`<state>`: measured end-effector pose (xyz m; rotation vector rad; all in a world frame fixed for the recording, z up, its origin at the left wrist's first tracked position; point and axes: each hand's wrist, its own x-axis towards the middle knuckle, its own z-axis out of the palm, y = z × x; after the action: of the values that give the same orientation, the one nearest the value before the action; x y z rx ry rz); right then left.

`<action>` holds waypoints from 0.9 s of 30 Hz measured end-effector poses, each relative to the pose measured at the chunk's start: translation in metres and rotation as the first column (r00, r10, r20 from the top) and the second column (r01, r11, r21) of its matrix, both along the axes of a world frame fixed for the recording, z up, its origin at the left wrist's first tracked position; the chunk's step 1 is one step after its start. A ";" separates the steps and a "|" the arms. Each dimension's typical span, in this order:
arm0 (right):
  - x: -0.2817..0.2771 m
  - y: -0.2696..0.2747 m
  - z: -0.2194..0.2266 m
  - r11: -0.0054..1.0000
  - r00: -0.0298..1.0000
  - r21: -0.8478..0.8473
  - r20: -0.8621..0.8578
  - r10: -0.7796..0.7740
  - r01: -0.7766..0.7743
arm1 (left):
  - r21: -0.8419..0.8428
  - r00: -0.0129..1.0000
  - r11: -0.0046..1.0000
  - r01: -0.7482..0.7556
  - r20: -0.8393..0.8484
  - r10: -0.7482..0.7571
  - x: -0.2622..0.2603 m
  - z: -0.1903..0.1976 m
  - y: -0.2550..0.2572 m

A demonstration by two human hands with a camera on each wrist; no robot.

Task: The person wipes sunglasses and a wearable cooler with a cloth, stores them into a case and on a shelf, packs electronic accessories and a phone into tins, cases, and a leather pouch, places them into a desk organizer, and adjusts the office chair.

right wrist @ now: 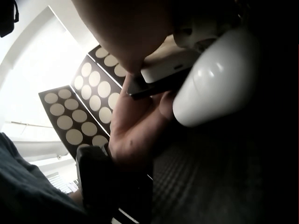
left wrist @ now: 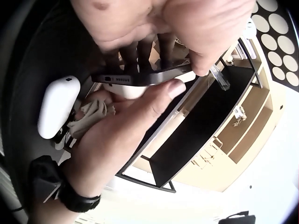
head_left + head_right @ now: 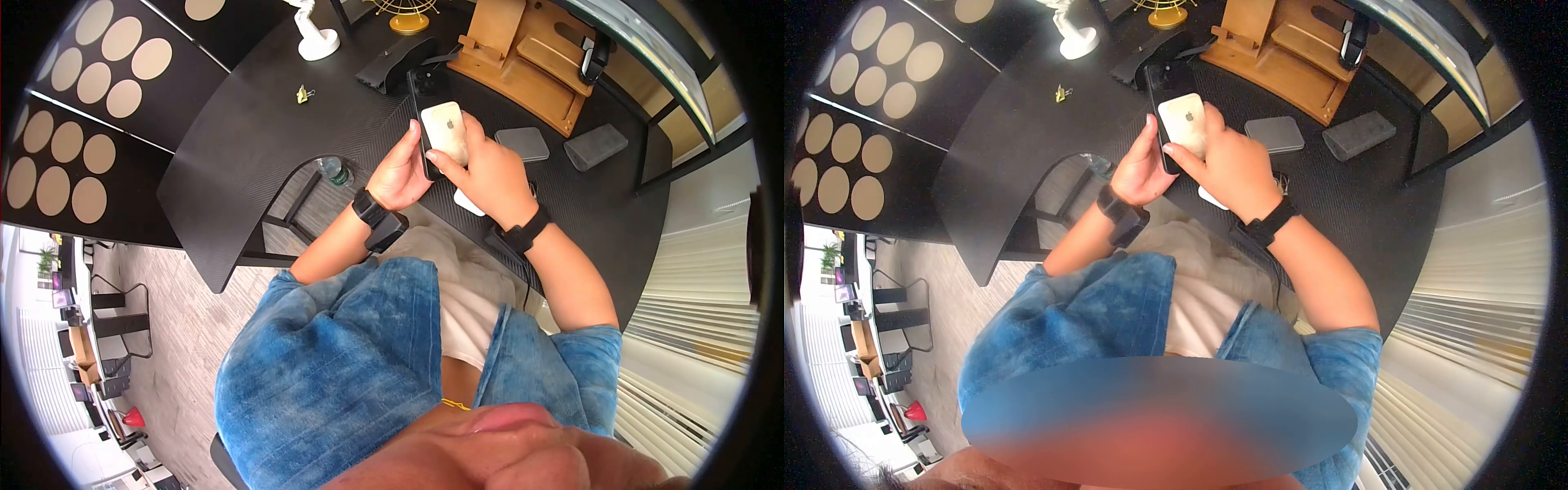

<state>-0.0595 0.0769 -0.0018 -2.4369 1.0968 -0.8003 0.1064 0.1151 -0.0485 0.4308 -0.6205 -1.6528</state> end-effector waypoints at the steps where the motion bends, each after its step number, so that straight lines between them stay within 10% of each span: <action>1: 0.001 -0.001 -0.005 1.000 1.000 -0.017 -0.002 -0.006 0.006 | -0.006 1.000 1.000 0.006 0.006 -0.006 0.000 0.000 0.000; 21: -0.005 -0.004 0.009 0.999 1.000 -0.043 0.015 -0.002 0.003 | -0.005 1.000 1.000 0.026 -0.007 -0.026 0.000 0.002 0.000; 27: -0.007 -0.004 0.025 0.979 0.999 0.203 0.049 -0.010 0.000 | -0.004 0.997 0.999 0.042 -0.059 -0.042 -0.001 0.008 0.002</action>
<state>-0.0666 0.0726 0.0232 -2.2346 1.1085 -0.7088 0.1051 0.1166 -0.0407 0.3678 -0.5915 -1.6979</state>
